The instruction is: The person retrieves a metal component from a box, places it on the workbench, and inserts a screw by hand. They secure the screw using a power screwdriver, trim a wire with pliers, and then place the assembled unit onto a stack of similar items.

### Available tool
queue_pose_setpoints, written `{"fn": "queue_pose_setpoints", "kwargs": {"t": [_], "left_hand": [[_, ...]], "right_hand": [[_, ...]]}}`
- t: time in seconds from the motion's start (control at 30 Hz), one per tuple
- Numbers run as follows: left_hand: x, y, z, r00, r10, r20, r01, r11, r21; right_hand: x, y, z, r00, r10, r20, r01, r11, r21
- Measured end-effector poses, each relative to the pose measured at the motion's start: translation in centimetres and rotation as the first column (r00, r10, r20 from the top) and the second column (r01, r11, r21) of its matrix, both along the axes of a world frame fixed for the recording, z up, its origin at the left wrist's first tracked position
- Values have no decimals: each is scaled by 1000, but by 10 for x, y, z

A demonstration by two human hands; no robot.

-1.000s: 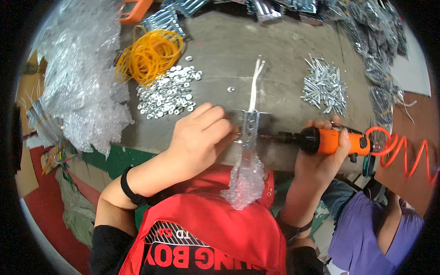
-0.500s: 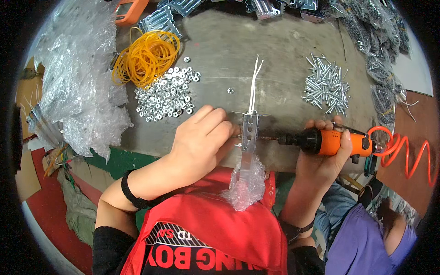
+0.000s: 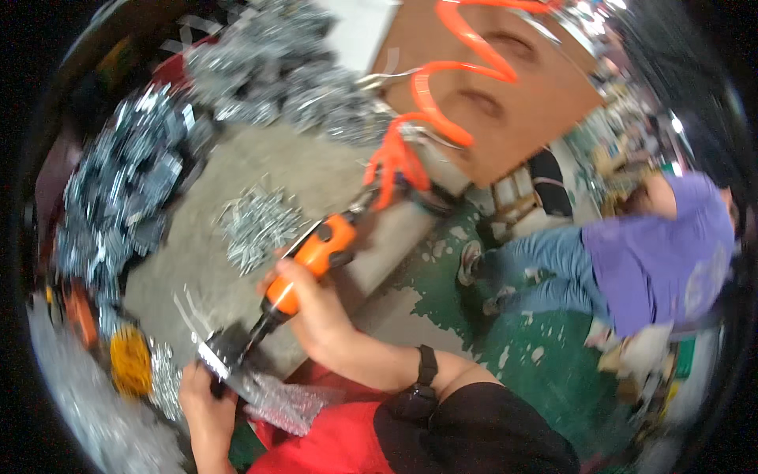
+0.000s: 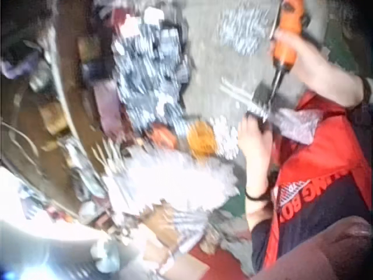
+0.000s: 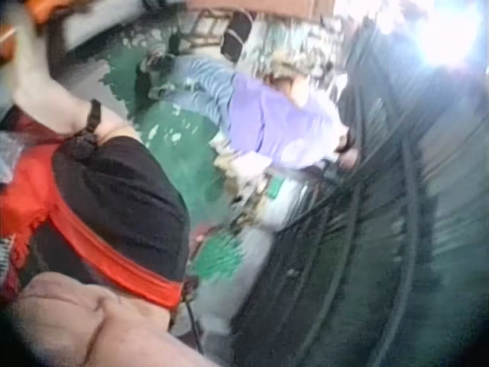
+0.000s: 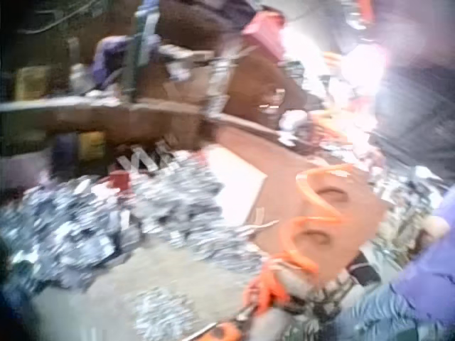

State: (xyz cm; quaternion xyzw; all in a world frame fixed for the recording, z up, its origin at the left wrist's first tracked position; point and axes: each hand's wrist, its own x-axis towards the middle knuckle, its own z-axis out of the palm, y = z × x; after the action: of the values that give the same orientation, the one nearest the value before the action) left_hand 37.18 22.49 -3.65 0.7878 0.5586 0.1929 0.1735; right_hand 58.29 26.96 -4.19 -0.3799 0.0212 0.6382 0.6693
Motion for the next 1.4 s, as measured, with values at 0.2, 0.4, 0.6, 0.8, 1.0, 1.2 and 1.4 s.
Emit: {"fn": "queue_pose_setpoints", "kwargs": {"t": [0.2, 0.4, 0.6, 0.8, 1.0, 1.2, 1.4], "left_hand": [[20, 14, 40, 1000, -25, -13, 21, 969, -248], [20, 4, 35, 942, -169, -289, 203, 975, 91], [15, 2, 19, 999, 1, 41, -5, 994, 113], [15, -1, 2, 993, 12, 114, -28, 991, 134], [11, -7, 0, 1000, -25, -16, 27, 992, 124], [8, -7, 2, 993, -37, -116, 35, 999, -17], [17, -3, 12, 997, 63, 39, -63, 998, -19]], "right_hand": [[6, 0, -4, 1000, -12, 2, 12, 998, 57], [6, -1, -3, 999, 27, 23, -29, 997, 68], [2, -4, -12, 999, 52, 6, -52, 995, 84], [4, -3, -7, 999, 48, 8, -48, 996, 70], [6, -3, -3, 998, 52, 21, -53, 998, 42], [6, -3, 0, 999, 32, 17, -33, 998, 49], [6, -2, -5, 999, 43, 3, -43, 998, 42]]}}
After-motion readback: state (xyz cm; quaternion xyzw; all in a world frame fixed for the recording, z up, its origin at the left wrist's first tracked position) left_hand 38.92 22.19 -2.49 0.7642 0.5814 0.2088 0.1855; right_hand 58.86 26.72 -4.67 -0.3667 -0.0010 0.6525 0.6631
